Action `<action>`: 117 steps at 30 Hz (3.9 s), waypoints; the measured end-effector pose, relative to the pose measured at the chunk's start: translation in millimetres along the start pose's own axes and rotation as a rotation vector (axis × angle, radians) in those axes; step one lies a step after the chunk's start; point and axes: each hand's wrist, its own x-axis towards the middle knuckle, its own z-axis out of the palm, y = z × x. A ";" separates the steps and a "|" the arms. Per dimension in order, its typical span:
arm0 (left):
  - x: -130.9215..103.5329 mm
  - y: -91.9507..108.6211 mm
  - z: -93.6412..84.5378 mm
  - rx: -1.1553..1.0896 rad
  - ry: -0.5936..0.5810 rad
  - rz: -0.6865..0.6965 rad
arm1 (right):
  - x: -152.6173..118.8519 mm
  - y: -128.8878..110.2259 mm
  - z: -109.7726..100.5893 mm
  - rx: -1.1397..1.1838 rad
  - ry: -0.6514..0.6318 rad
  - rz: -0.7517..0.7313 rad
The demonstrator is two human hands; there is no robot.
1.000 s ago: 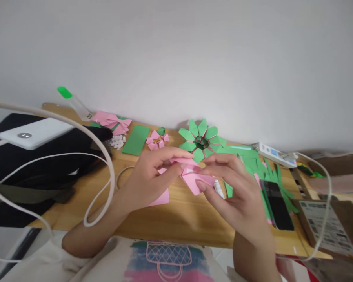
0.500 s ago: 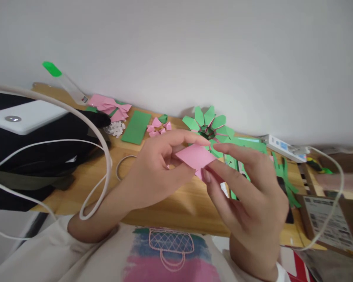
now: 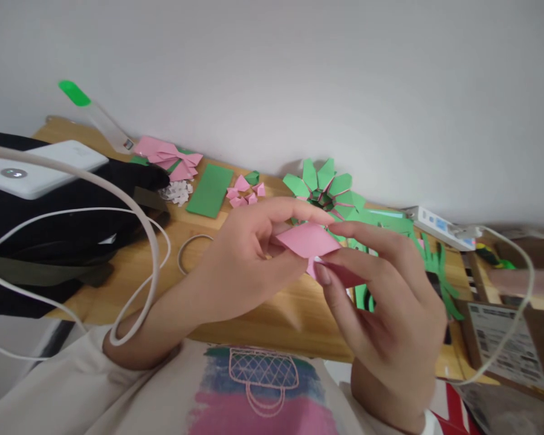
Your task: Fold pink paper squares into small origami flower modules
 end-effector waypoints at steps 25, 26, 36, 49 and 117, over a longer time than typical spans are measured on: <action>-0.5 4.3 3.8 -0.010 0.012 -0.035 | -2.1 3.9 -0.8 -0.007 0.056 -0.026; -0.6 3.6 3.4 0.000 0.006 -0.036 | -2.3 3.5 -0.6 -0.010 0.053 -0.024; -0.1 -0.1 3.7 0.073 -0.016 -0.032 | -4.8 4.0 1.3 0.002 0.086 -0.007; 1.3 0.6 3.3 0.052 -0.010 -0.024 | -3.9 6.5 5.5 -0.035 0.150 -0.052; -49.1 -96.1 -46.5 0.159 0.030 -0.497 | 59.4 37.5 76.3 0.267 -0.105 0.023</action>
